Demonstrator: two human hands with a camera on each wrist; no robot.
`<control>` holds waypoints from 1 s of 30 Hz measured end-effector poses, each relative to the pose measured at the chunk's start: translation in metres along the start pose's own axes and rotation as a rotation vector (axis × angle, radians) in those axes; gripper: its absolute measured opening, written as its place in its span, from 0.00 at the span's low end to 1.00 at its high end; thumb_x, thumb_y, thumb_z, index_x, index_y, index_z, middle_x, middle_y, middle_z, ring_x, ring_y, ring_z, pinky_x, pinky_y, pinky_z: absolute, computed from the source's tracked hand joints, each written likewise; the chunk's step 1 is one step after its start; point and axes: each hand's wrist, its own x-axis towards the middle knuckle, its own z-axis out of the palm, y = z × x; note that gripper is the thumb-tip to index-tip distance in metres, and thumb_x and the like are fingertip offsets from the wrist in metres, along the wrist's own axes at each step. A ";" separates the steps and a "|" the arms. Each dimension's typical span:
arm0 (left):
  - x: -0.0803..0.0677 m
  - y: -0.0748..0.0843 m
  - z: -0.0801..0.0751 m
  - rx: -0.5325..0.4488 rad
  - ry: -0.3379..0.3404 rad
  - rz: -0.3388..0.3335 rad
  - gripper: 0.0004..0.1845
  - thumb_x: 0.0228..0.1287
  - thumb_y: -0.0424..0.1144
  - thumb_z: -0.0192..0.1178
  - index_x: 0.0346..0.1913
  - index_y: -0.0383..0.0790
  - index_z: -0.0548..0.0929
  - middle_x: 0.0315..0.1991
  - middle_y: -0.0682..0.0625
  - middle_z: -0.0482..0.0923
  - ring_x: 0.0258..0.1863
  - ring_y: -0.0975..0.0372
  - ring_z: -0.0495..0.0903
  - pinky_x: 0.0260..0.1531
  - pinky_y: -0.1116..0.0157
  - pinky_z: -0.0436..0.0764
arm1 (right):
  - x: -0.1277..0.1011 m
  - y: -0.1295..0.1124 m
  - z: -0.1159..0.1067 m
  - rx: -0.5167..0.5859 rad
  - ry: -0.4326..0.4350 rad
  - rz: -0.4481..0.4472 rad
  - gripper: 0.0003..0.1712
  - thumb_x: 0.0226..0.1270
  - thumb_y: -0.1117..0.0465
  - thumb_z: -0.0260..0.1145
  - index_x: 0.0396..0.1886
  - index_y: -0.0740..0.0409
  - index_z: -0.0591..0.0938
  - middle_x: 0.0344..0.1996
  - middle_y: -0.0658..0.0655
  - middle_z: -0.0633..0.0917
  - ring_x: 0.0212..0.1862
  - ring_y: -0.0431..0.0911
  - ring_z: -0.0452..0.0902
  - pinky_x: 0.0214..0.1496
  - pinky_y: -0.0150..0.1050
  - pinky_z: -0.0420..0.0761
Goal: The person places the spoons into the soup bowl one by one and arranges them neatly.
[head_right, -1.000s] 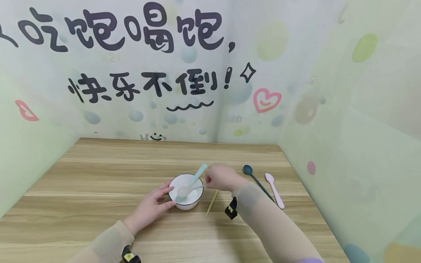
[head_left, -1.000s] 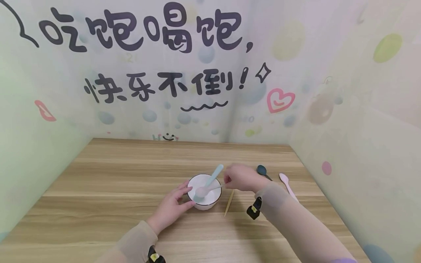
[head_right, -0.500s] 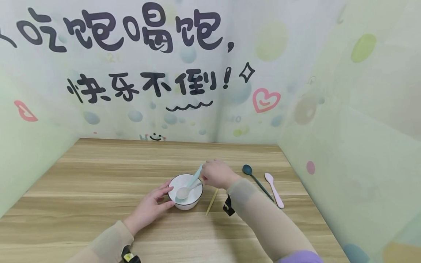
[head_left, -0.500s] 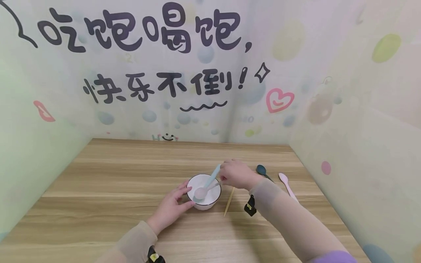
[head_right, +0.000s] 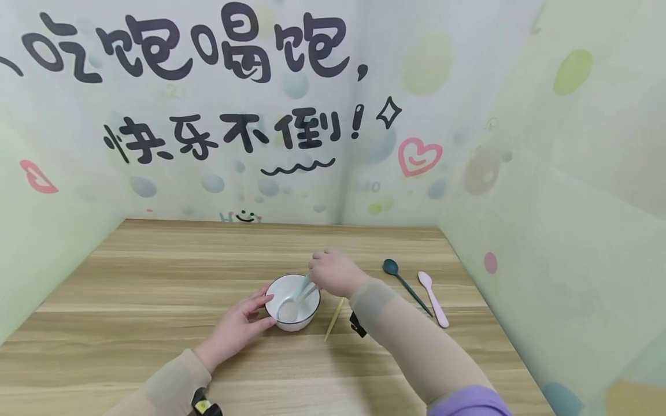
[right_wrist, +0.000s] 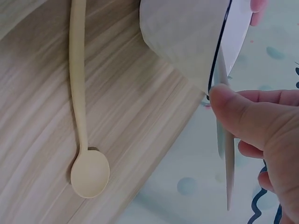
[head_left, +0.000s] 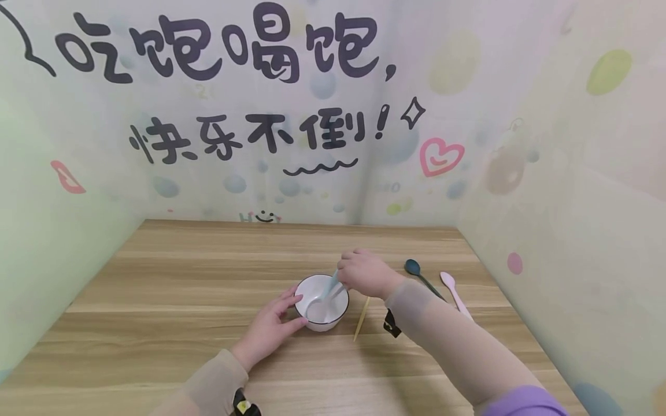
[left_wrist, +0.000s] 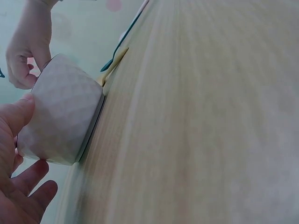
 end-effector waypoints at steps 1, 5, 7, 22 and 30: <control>0.000 0.000 0.000 -0.001 0.000 0.001 0.28 0.58 0.40 0.70 0.60 0.34 0.78 0.70 0.43 0.64 0.67 0.49 0.65 0.60 0.49 0.72 | 0.001 0.000 0.000 -0.009 -0.004 -0.001 0.09 0.49 0.53 0.74 0.21 0.45 0.81 0.28 0.42 0.80 0.33 0.41 0.69 0.37 0.35 0.71; 0.000 0.000 0.000 -0.001 0.000 0.006 0.28 0.57 0.41 0.70 0.60 0.33 0.78 0.70 0.43 0.64 0.67 0.49 0.65 0.60 0.49 0.72 | 0.003 0.000 0.002 -0.009 -0.011 0.010 0.06 0.50 0.52 0.74 0.26 0.45 0.84 0.29 0.42 0.80 0.33 0.41 0.69 0.36 0.35 0.70; 0.000 0.000 0.000 -0.002 -0.002 0.007 0.28 0.57 0.41 0.70 0.60 0.33 0.78 0.70 0.42 0.64 0.67 0.49 0.65 0.60 0.49 0.72 | 0.003 0.001 0.004 -0.009 -0.014 0.017 0.05 0.51 0.52 0.73 0.27 0.44 0.84 0.29 0.42 0.80 0.34 0.41 0.68 0.36 0.34 0.70; 0.000 0.000 -0.001 -0.017 0.000 -0.001 0.28 0.57 0.41 0.70 0.60 0.34 0.78 0.70 0.44 0.64 0.67 0.49 0.65 0.60 0.49 0.72 | -0.002 0.003 0.016 0.018 0.040 0.062 0.04 0.55 0.52 0.72 0.30 0.43 0.85 0.29 0.43 0.78 0.34 0.42 0.67 0.34 0.33 0.66; 0.000 0.000 0.000 -0.006 0.002 0.000 0.28 0.57 0.41 0.70 0.59 0.33 0.78 0.70 0.44 0.64 0.67 0.49 0.65 0.60 0.49 0.72 | -0.015 0.005 0.021 0.081 0.131 0.133 0.07 0.57 0.52 0.72 0.34 0.46 0.86 0.33 0.45 0.81 0.39 0.44 0.72 0.39 0.39 0.72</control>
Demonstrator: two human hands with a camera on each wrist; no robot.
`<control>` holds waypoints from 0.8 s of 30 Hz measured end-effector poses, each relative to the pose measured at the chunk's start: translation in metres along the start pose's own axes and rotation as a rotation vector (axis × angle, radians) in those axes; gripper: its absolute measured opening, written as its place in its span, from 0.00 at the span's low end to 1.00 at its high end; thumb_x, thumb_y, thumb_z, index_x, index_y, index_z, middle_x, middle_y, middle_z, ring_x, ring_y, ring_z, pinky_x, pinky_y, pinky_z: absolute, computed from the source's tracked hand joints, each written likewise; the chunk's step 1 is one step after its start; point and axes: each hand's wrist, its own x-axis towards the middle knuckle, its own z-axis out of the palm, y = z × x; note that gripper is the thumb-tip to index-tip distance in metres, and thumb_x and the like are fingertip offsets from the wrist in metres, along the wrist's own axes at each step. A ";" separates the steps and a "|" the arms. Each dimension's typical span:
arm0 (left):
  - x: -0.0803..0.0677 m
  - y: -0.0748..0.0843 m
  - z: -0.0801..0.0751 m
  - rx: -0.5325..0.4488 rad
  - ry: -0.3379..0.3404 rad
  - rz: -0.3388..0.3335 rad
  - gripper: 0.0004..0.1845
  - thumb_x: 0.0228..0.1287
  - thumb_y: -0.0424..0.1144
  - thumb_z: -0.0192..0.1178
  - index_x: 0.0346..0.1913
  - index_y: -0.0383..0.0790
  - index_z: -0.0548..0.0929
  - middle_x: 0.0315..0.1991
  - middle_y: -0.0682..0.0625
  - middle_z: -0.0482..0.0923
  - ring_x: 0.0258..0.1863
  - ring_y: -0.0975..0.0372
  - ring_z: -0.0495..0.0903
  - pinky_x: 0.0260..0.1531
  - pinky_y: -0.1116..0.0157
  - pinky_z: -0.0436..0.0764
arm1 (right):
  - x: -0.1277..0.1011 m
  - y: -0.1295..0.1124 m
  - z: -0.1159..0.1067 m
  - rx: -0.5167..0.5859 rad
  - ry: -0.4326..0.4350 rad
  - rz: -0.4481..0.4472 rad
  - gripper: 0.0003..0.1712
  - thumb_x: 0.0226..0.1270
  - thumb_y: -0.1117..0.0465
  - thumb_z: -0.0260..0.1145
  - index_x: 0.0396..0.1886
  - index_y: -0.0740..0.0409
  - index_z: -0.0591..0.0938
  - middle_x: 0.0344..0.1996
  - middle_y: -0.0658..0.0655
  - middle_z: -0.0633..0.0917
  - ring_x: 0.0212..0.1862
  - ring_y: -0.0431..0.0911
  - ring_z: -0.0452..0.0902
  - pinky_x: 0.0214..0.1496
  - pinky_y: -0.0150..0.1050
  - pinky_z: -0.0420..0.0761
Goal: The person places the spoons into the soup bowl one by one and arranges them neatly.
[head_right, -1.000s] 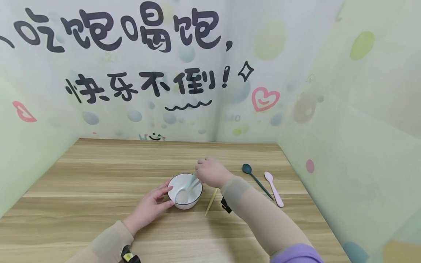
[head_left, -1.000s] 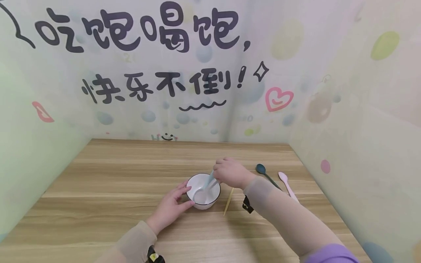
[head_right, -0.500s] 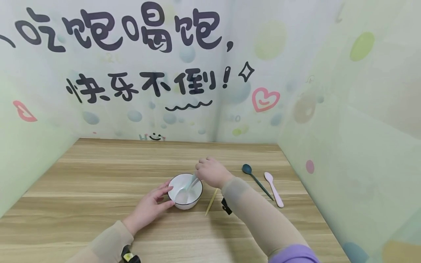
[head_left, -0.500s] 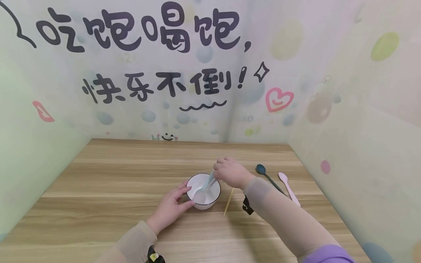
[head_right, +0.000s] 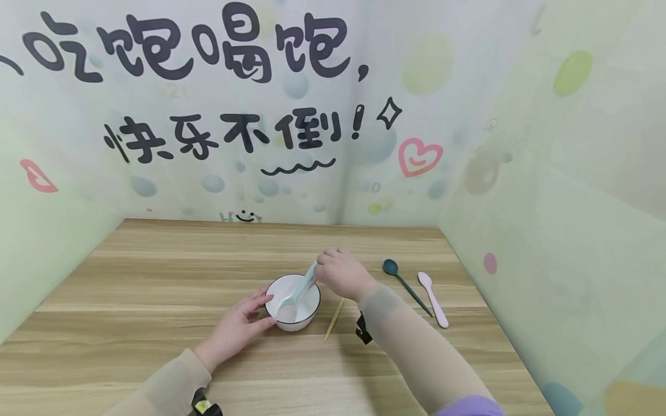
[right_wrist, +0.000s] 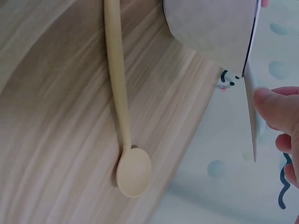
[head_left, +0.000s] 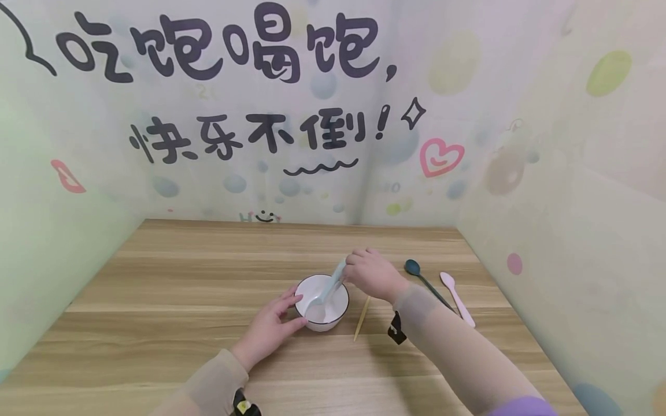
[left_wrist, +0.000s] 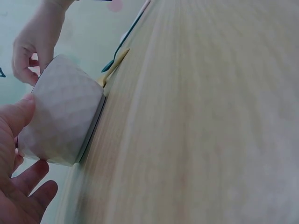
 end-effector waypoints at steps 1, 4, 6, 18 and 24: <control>0.000 0.000 0.000 0.003 0.000 -0.002 0.28 0.57 0.41 0.70 0.59 0.34 0.78 0.70 0.44 0.64 0.67 0.49 0.65 0.60 0.49 0.72 | -0.003 0.001 0.000 0.026 0.017 0.016 0.07 0.58 0.53 0.72 0.35 0.47 0.86 0.34 0.46 0.82 0.40 0.44 0.73 0.41 0.40 0.74; 0.000 0.000 0.000 0.011 -0.001 -0.006 0.28 0.57 0.42 0.70 0.60 0.34 0.78 0.70 0.44 0.64 0.67 0.49 0.65 0.60 0.50 0.72 | -0.013 0.003 -0.001 0.124 0.071 0.066 0.06 0.58 0.57 0.72 0.36 0.50 0.86 0.34 0.48 0.82 0.43 0.46 0.75 0.47 0.42 0.76; 0.000 0.001 -0.001 0.011 -0.002 -0.011 0.28 0.57 0.42 0.70 0.60 0.34 0.78 0.70 0.44 0.64 0.67 0.49 0.65 0.60 0.50 0.72 | -0.021 0.005 -0.001 0.172 0.107 0.098 0.07 0.58 0.59 0.73 0.36 0.51 0.86 0.35 0.48 0.83 0.44 0.47 0.76 0.50 0.43 0.77; -0.001 0.000 -0.001 -0.004 0.002 -0.012 0.29 0.57 0.42 0.70 0.60 0.34 0.78 0.70 0.44 0.64 0.67 0.49 0.65 0.60 0.49 0.72 | -0.060 0.013 0.013 0.310 0.215 0.389 0.10 0.58 0.60 0.73 0.40 0.55 0.86 0.35 0.51 0.84 0.41 0.48 0.78 0.43 0.44 0.80; 0.000 -0.001 0.000 -0.010 0.005 -0.005 0.28 0.57 0.42 0.70 0.60 0.34 0.78 0.70 0.44 0.64 0.67 0.49 0.65 0.60 0.49 0.72 | -0.074 0.010 0.016 0.462 0.180 0.649 0.13 0.63 0.59 0.69 0.45 0.59 0.85 0.43 0.56 0.83 0.49 0.53 0.77 0.51 0.50 0.79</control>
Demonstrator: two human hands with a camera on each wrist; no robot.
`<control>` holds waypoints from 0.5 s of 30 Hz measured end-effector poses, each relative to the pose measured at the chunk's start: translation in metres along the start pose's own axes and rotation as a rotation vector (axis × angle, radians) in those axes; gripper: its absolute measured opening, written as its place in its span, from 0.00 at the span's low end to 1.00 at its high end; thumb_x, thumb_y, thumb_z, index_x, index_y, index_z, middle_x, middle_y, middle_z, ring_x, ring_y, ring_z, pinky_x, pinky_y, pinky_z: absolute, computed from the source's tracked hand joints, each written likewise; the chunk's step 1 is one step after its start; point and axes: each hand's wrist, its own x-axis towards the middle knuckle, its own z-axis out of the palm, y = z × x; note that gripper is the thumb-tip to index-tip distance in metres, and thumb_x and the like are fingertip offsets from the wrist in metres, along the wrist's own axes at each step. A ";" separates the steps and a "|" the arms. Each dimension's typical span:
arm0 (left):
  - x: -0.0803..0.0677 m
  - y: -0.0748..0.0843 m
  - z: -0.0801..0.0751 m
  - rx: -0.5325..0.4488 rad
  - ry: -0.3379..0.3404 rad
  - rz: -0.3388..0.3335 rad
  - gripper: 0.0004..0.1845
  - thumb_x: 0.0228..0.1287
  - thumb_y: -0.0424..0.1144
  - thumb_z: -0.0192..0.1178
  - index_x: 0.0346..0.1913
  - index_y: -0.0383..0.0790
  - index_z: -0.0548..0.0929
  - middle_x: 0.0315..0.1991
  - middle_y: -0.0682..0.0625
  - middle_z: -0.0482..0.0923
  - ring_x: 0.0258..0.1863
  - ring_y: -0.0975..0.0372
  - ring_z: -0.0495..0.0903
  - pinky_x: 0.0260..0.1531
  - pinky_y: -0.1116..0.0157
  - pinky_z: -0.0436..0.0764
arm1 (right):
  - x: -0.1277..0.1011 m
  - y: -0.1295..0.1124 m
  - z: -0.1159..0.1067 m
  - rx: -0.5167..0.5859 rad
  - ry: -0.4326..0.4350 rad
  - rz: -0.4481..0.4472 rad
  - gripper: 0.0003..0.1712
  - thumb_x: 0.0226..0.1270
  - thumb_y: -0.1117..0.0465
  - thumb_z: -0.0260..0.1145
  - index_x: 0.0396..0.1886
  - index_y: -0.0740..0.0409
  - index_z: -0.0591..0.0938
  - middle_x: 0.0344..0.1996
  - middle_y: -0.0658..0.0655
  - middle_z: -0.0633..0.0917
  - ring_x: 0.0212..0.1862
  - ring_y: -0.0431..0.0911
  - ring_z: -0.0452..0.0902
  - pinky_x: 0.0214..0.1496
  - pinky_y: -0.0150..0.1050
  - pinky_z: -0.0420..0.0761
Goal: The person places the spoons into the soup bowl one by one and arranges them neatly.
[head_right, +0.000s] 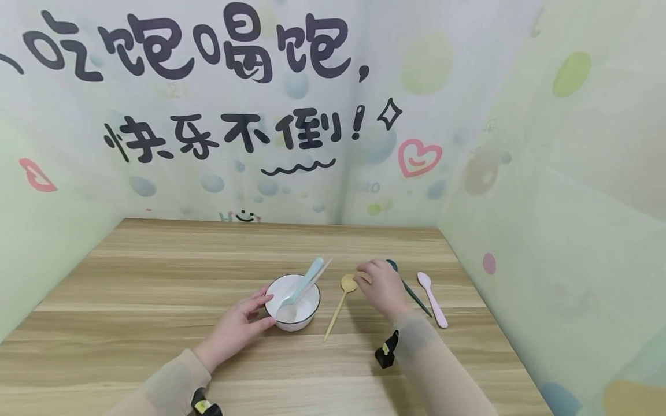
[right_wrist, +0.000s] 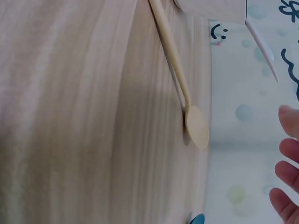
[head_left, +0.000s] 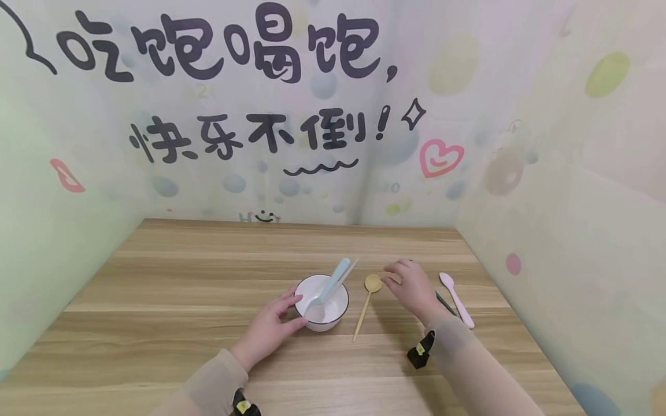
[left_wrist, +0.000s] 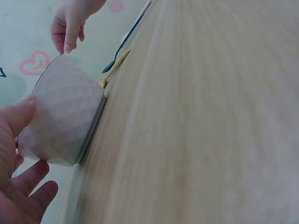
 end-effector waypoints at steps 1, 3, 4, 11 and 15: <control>0.000 0.000 0.000 0.000 0.000 0.000 0.28 0.56 0.41 0.71 0.59 0.34 0.78 0.70 0.44 0.64 0.67 0.49 0.64 0.60 0.49 0.72 | -0.001 0.002 0.001 0.028 0.004 0.036 0.14 0.63 0.59 0.69 0.46 0.60 0.84 0.44 0.57 0.83 0.50 0.53 0.77 0.51 0.51 0.79; 0.000 0.001 0.000 0.002 -0.001 -0.006 0.28 0.56 0.41 0.71 0.60 0.34 0.78 0.70 0.45 0.64 0.68 0.50 0.64 0.60 0.50 0.72 | -0.004 0.005 0.001 0.082 0.015 0.095 0.14 0.64 0.59 0.68 0.47 0.61 0.84 0.45 0.58 0.83 0.51 0.54 0.77 0.51 0.51 0.79; 0.000 0.001 -0.001 0.002 -0.002 -0.009 0.28 0.56 0.41 0.71 0.60 0.35 0.78 0.70 0.45 0.64 0.68 0.51 0.64 0.60 0.50 0.72 | -0.005 0.007 0.002 0.110 0.019 0.126 0.15 0.65 0.59 0.68 0.48 0.61 0.83 0.46 0.59 0.83 0.51 0.54 0.77 0.51 0.51 0.79; -0.001 0.001 -0.001 0.004 -0.007 -0.001 0.29 0.56 0.41 0.70 0.60 0.34 0.78 0.70 0.44 0.63 0.68 0.50 0.64 0.60 0.49 0.72 | -0.015 0.020 0.002 0.218 0.032 0.319 0.18 0.68 0.56 0.64 0.53 0.62 0.81 0.50 0.62 0.80 0.53 0.55 0.74 0.53 0.51 0.78; 0.000 0.000 -0.001 0.004 -0.006 -0.002 0.29 0.57 0.41 0.70 0.60 0.34 0.78 0.70 0.44 0.63 0.68 0.49 0.64 0.60 0.49 0.72 | -0.020 0.028 0.000 0.252 0.046 0.394 0.20 0.69 0.55 0.63 0.54 0.64 0.80 0.52 0.63 0.78 0.54 0.56 0.72 0.55 0.52 0.76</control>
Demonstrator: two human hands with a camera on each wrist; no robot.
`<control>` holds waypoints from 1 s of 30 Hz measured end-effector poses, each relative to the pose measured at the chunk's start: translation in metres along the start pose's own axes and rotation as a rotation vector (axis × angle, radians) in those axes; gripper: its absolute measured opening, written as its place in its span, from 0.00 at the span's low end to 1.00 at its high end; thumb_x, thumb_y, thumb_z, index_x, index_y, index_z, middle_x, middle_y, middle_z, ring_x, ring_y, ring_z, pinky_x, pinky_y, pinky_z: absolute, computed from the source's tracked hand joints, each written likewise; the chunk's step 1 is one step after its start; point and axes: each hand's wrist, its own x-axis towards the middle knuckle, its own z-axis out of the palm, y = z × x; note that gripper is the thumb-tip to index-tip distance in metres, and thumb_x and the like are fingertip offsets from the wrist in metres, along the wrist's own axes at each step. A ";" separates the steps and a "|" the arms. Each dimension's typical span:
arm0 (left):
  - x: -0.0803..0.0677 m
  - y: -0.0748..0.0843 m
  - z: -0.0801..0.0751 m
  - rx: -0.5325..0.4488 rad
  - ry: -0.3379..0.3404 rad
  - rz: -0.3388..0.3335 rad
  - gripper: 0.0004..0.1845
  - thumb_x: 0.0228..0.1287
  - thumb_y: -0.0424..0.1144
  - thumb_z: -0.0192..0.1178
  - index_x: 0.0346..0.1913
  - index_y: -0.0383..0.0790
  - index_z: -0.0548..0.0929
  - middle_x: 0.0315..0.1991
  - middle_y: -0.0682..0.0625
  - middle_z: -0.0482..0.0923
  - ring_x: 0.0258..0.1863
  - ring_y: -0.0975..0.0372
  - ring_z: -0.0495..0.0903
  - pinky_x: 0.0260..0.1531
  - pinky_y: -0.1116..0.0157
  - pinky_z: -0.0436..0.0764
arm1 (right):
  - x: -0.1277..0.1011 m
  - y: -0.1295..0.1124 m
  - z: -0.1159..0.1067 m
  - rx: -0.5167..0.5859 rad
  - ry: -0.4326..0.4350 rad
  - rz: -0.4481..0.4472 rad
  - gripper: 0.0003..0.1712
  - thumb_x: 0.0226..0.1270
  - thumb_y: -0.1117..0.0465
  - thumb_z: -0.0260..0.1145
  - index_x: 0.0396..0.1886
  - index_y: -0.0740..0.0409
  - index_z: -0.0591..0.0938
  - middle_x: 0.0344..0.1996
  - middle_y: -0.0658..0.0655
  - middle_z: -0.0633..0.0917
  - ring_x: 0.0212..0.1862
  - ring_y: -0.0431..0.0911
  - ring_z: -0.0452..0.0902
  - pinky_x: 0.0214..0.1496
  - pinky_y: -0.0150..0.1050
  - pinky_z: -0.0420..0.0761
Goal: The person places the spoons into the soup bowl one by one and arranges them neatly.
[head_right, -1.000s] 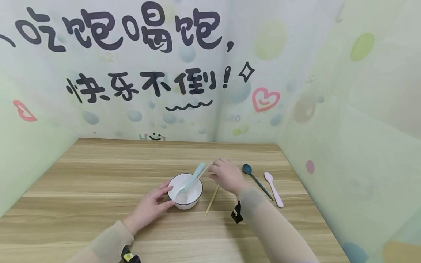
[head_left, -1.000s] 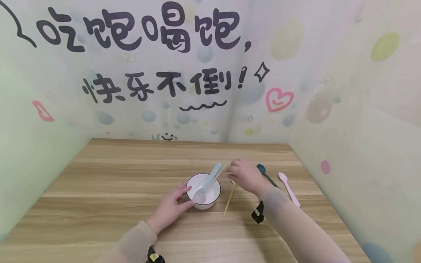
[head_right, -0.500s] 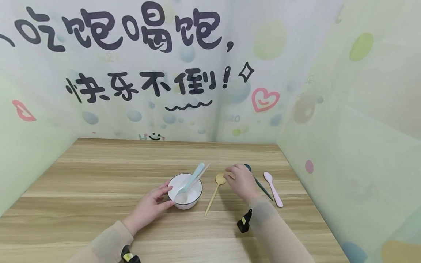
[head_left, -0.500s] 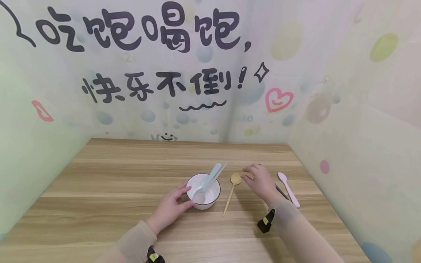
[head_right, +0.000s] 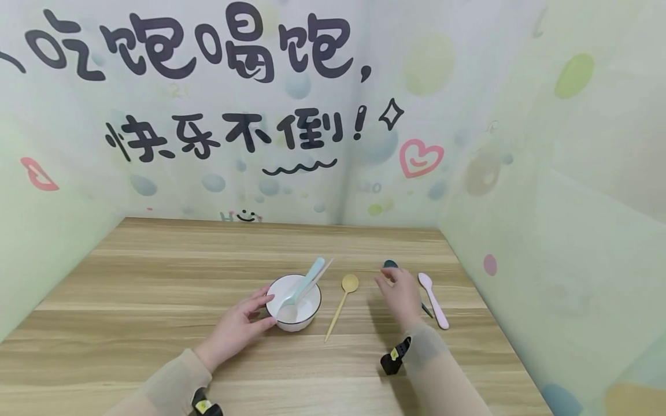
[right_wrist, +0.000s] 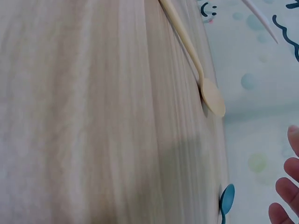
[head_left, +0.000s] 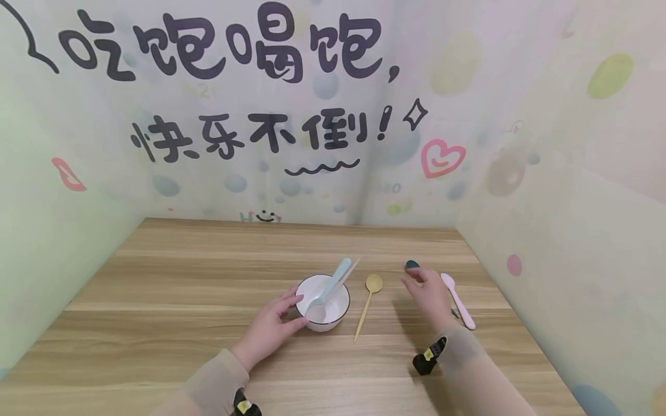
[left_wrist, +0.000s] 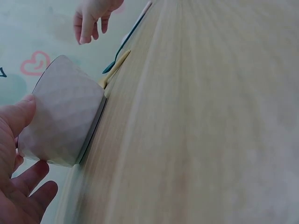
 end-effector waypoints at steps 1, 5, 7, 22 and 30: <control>0.000 0.000 0.000 0.002 0.000 -0.001 0.29 0.56 0.41 0.70 0.60 0.34 0.78 0.70 0.44 0.63 0.68 0.49 0.64 0.60 0.49 0.72 | 0.000 0.003 -0.001 0.011 0.008 0.016 0.21 0.69 0.55 0.63 0.54 0.64 0.80 0.52 0.63 0.78 0.55 0.56 0.72 0.56 0.52 0.76; 0.000 0.000 0.000 0.004 0.002 -0.002 0.29 0.57 0.42 0.70 0.60 0.34 0.78 0.70 0.43 0.63 0.67 0.49 0.65 0.59 0.49 0.73 | 0.000 0.015 -0.005 0.022 0.056 0.054 0.20 0.69 0.55 0.63 0.53 0.65 0.80 0.49 0.63 0.81 0.52 0.55 0.75 0.54 0.50 0.77; 0.000 0.000 0.000 0.006 0.002 -0.006 0.29 0.57 0.42 0.70 0.60 0.34 0.78 0.70 0.44 0.63 0.67 0.49 0.65 0.59 0.49 0.73 | -0.001 0.020 -0.006 0.021 0.081 0.062 0.19 0.68 0.57 0.64 0.52 0.65 0.81 0.47 0.63 0.82 0.50 0.54 0.76 0.52 0.49 0.78; 0.001 0.000 0.001 -0.008 -0.005 -0.018 0.28 0.58 0.42 0.70 0.60 0.34 0.78 0.71 0.46 0.63 0.67 0.50 0.65 0.60 0.50 0.72 | 0.000 0.050 -0.015 0.045 0.143 0.295 0.23 0.68 0.52 0.63 0.56 0.62 0.79 0.47 0.62 0.81 0.45 0.53 0.75 0.39 0.40 0.75; 0.000 0.001 0.000 -0.013 -0.008 -0.027 0.28 0.58 0.42 0.69 0.60 0.34 0.77 0.71 0.46 0.63 0.68 0.50 0.64 0.61 0.50 0.71 | -0.002 0.061 -0.016 0.018 0.142 0.393 0.21 0.67 0.54 0.62 0.54 0.64 0.80 0.49 0.64 0.81 0.47 0.56 0.74 0.44 0.46 0.73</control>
